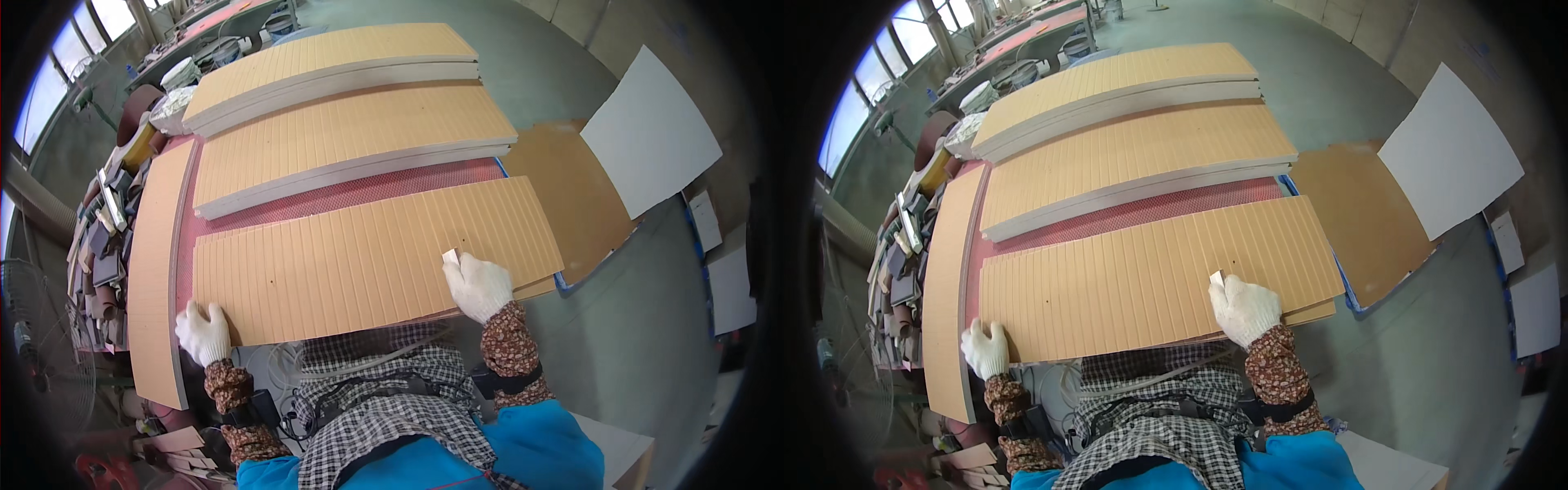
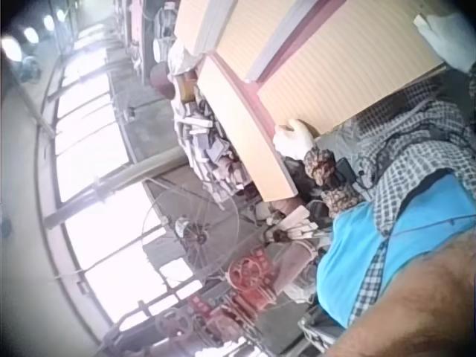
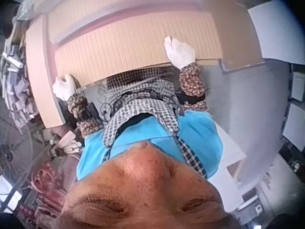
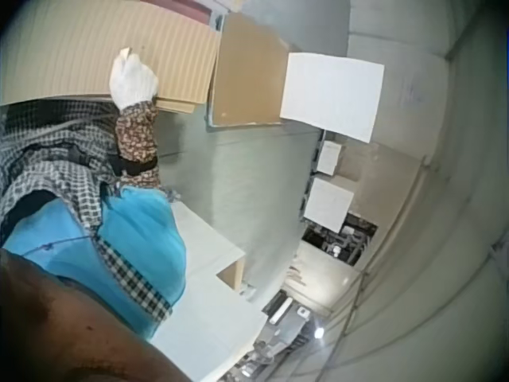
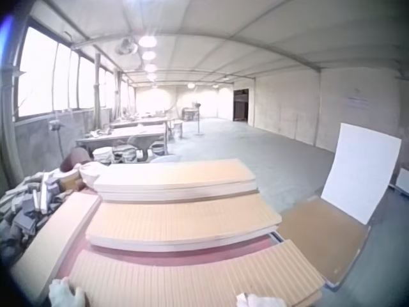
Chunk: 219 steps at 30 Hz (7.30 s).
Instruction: Sanding the edges and surfaces of wooden furniture panels using a hand sanding block.
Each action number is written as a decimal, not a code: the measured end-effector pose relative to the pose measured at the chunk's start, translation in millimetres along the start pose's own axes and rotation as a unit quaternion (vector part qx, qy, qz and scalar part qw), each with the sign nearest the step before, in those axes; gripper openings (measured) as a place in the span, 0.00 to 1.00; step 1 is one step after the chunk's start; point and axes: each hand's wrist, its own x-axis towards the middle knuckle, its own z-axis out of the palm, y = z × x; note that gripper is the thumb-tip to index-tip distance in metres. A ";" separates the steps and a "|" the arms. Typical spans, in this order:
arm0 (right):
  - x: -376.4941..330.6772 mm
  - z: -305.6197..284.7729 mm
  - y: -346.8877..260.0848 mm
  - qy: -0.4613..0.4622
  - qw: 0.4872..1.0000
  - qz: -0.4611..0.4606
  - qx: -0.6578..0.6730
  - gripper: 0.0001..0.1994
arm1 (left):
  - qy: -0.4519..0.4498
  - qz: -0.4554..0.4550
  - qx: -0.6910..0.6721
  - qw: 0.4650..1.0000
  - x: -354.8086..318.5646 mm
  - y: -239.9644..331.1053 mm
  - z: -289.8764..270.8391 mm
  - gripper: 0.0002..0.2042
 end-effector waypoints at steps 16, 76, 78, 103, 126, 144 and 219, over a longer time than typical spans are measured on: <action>-49.8 -0.5 -30.5 0.047 0.997 0.049 -0.028 0.19 | -0.181 0.438 -0.268 0.839 21.2 252.3 9.9 0.27; -55.5 5.5 -43.8 -0.011 0.993 0.021 -0.119 0.12 | -0.240 0.452 -0.295 0.807 13.0 255.3 60.3 0.17; -28.7 5.9 -39.2 -0.032 0.990 0.021 -0.132 0.15 | -0.239 0.456 -0.303 0.802 9.6 259.2 63.6 0.17; -8.4 -2.6 -52.8 -0.037 0.992 0.063 -0.105 0.23 | -0.239 0.451 -0.308 0.803 10.9 255.9 61.7 0.16; -0.4 4.9 -54.6 -0.042 0.983 -0.032 -0.175 0.17 | -0.230 0.458 -0.308 0.802 8.4 258.8 63.8 0.16; 97.8 9.5 -68.8 -0.073 0.989 0.070 -0.104 0.28 | -0.221 0.452 -0.316 0.805 11.1 254.2 67.5 0.16; 89.3 20.4 -68.7 -0.050 0.990 0.000 -0.133 0.26 | -0.243 0.440 -0.307 0.808 6.8 258.2 63.7 0.15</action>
